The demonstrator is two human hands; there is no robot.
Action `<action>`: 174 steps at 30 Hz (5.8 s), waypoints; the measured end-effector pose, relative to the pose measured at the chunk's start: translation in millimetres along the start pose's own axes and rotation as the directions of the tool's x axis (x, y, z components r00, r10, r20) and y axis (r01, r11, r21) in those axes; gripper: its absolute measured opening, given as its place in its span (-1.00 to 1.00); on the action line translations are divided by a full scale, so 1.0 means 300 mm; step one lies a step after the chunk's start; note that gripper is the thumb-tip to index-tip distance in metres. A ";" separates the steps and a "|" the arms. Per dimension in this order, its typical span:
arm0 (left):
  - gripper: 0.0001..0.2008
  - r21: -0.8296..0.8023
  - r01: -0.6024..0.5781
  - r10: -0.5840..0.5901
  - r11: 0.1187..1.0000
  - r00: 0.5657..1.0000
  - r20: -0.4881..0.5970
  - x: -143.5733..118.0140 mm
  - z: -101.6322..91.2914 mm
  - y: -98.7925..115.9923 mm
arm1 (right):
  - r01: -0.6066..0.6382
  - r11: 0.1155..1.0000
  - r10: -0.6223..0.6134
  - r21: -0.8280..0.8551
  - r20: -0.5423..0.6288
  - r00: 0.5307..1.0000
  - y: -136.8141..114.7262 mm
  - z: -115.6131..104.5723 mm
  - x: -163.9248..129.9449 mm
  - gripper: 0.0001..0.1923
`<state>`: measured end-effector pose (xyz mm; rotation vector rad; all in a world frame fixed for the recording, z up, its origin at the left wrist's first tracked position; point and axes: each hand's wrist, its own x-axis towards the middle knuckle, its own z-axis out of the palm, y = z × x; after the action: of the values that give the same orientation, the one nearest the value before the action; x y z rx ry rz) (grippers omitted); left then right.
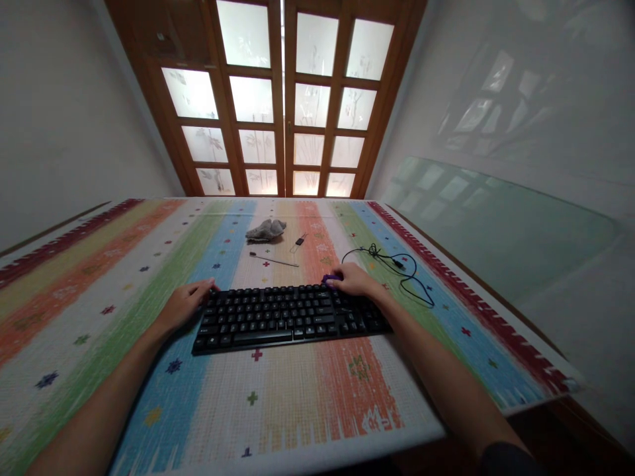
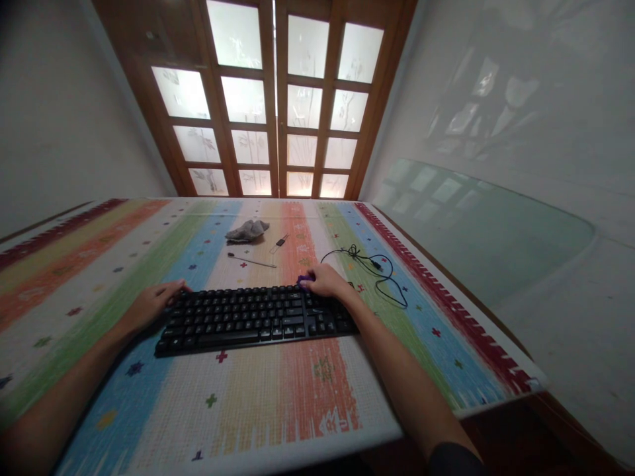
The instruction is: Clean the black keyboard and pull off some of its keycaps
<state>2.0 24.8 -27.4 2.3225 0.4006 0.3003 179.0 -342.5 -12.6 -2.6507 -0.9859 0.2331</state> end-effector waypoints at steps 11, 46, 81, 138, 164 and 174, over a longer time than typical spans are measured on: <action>-0.39 -0.011 0.012 -0.012 1.000 1.000 0.004 -0.011 -0.010 0.030 | 0.090 0.996 -0.082 0.027 -0.204 0.976 0.054 -0.043 -0.051 -0.68; -0.39 0.057 -0.006 0.005 0.998 1.000 0.015 -0.009 -0.013 0.036 | -0.057 0.971 0.098 0.233 -0.171 0.980 0.053 -0.032 -0.062 -0.73; -0.41 0.126 0.006 -0.010 0.992 0.999 0.031 -0.006 -0.013 0.033 | -0.181 0.981 0.161 -0.062 -0.242 0.957 0.036 -0.009 -0.067 -0.78; -0.47 0.074 -0.013 0.013 0.997 1.000 0.006 0.000 -0.004 0.013 | 0.358 0.932 -0.354 0.053 -0.065 0.933 0.013 -0.048 -0.164 -0.92; -0.46 0.099 0.002 -0.005 0.995 1.000 0.022 -0.001 -0.006 0.020 | 0.384 0.923 -0.376 0.035 -0.143 0.916 0.068 -0.039 -0.188 -0.91; -0.45 0.111 0.005 -0.007 0.994 1.000 0.020 -0.002 -0.006 0.029 | 0.370 0.925 -0.380 -0.087 -0.214 0.900 0.048 -0.021 -0.188 -0.91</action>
<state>2.6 20.1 -20.0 2.4308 0.4238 0.2569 147.0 -391.5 -9.0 -2.3887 -1.4026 -0.1776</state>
